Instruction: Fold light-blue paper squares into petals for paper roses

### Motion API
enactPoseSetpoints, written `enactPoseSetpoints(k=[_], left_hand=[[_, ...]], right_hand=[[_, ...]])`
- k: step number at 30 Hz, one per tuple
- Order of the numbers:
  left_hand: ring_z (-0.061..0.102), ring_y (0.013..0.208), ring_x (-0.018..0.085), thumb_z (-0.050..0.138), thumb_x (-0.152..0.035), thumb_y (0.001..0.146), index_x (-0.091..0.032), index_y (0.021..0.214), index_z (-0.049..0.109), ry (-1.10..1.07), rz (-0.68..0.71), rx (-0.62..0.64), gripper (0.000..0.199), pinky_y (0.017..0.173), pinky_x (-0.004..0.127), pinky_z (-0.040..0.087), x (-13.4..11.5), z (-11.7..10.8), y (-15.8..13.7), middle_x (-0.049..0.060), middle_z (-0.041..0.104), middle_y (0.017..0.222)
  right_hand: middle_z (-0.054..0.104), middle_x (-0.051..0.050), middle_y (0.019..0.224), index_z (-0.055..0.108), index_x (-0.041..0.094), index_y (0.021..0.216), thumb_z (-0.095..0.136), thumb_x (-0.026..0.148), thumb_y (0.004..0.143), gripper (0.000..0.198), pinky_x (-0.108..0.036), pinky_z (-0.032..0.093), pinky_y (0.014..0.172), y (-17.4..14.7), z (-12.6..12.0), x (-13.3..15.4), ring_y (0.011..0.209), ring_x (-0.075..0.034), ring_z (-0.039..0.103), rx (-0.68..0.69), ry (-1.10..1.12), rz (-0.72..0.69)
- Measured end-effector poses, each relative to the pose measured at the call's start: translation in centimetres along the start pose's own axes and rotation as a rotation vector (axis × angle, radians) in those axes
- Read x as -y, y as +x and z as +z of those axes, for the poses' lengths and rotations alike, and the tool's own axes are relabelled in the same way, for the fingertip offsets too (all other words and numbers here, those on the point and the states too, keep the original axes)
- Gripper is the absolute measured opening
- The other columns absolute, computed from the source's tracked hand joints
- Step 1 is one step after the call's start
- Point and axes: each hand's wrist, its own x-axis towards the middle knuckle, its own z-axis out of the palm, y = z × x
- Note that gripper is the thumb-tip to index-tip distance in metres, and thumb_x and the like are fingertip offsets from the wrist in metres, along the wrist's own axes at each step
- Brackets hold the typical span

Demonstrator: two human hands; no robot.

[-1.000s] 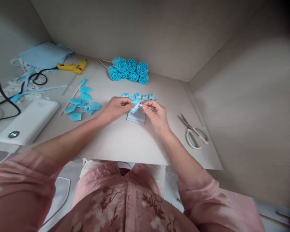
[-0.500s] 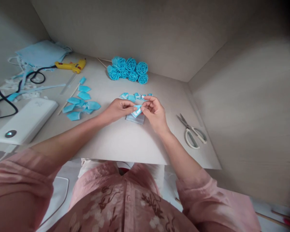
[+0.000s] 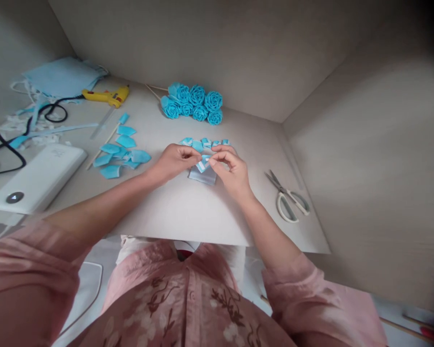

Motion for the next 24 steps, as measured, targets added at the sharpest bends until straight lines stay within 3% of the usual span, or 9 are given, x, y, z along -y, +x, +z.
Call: enactPoseSetpoints(k=[7, 16, 21, 24], left_hand=[[0.052, 0.061, 0.011, 0.068, -0.036, 0.074, -0.014, 0.072, 0.073, 0.092, 0.066, 0.059, 0.022, 0.059, 0.023, 0.04, -0.33, -0.13, -0.23, -0.002, 0.06, 0.06], [0.053, 0.062, 0.011, 0.067, -0.037, 0.074, -0.014, 0.07, 0.072, 0.098, 0.09, 0.065, 0.023, 0.058, 0.023, 0.041, -0.5, 0.01, -0.36, 0.0, 0.063, 0.063], [0.049, 0.057, 0.009, 0.067, -0.034, 0.071, -0.014, 0.068, 0.069, 0.135, 0.098, 0.045, 0.019, 0.054, 0.022, 0.037, -0.3, 0.1, -0.23, -0.001, 0.061, 0.06], [0.048, 0.055, 0.009, 0.067, -0.032, 0.07, -0.014, 0.067, 0.067, 0.116, 0.081, 0.033, 0.018, 0.053, 0.022, 0.037, -0.22, 0.02, -0.13, -0.002, 0.058, 0.058]], right_hand=[[0.07, -0.003, 0.109, 0.068, 0.026, 0.078, 0.067, 0.026, 0.084, 0.006, -0.044, 0.042, 0.106, -0.07, 0.15, 0.17, 0.11, -0.022, 0.063, 0.007, -0.174, -0.071], [0.07, -0.004, 0.105, 0.066, 0.025, 0.074, 0.065, 0.022, 0.082, 0.008, -0.042, 0.047, 0.099, -0.06, 0.32, 0.06, 0.105, -0.021, 0.064, -0.009, -0.144, -0.047], [0.07, -0.003, 0.104, 0.066, 0.026, 0.075, 0.066, 0.024, 0.082, 0.007, -0.044, 0.045, 0.103, -0.13, 0.42, 0.26, 0.105, -0.021, 0.064, 0.0, -0.15, -0.067], [0.071, -0.004, 0.105, 0.066, 0.026, 0.083, 0.062, 0.032, 0.087, 0.008, -0.04, 0.051, 0.095, -0.09, 0.16, 0.26, 0.106, -0.021, 0.065, -0.078, -0.072, -0.016]])
